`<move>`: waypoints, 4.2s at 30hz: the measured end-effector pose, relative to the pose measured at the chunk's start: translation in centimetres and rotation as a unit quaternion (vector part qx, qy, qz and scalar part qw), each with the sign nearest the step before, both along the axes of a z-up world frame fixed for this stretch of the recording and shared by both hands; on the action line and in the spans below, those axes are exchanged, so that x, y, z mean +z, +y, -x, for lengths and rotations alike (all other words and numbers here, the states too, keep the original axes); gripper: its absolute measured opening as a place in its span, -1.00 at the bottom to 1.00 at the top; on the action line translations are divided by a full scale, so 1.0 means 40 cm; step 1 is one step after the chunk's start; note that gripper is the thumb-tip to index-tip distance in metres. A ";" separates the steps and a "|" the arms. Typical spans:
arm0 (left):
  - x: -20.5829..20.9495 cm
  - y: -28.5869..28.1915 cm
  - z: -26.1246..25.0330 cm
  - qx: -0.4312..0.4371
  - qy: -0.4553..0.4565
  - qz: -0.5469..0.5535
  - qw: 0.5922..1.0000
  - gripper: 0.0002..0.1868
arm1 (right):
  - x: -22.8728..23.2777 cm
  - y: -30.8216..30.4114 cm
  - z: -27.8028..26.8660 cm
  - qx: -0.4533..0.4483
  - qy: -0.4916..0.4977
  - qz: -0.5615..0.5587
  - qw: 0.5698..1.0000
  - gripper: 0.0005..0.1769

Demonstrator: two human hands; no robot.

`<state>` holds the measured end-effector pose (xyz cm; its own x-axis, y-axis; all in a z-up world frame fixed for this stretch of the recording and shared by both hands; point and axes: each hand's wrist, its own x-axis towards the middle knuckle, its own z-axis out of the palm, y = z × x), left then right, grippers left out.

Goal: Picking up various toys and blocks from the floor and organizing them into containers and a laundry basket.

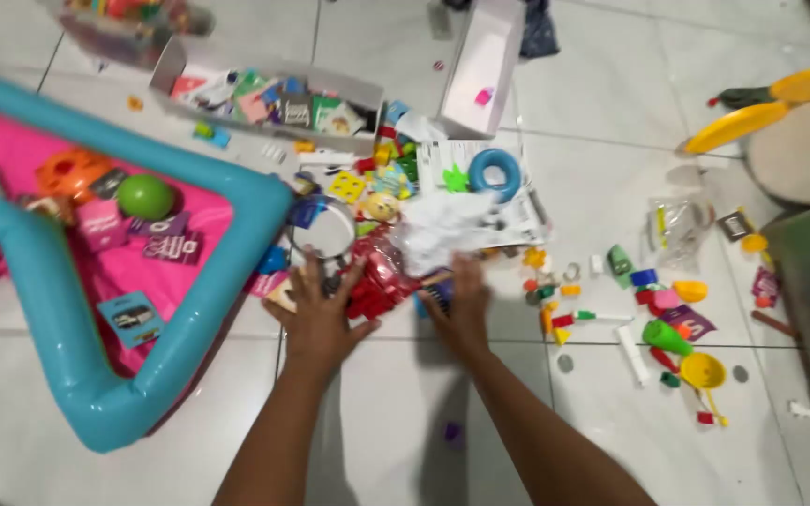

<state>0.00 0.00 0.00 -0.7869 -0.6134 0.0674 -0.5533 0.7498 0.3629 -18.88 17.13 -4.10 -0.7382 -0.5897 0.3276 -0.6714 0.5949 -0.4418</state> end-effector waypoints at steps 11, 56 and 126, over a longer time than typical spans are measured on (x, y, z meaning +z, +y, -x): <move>0.191 -0.007 0.073 -0.062 -0.087 -0.009 0.994 0.27 | 0.530 0.365 0.232 0.297 -0.114 -0.333 0.888 -0.33; 0.013 0.483 0.681 -0.425 0.054 0.153 0.890 -0.02 | 0.123 0.732 0.680 0.104 -0.019 0.007 0.994 -0.39; -0.041 0.644 0.541 -0.463 -0.059 -0.082 0.880 -0.09 | -0.073 0.842 1.186 -0.151 0.001 -0.010 0.989 -0.09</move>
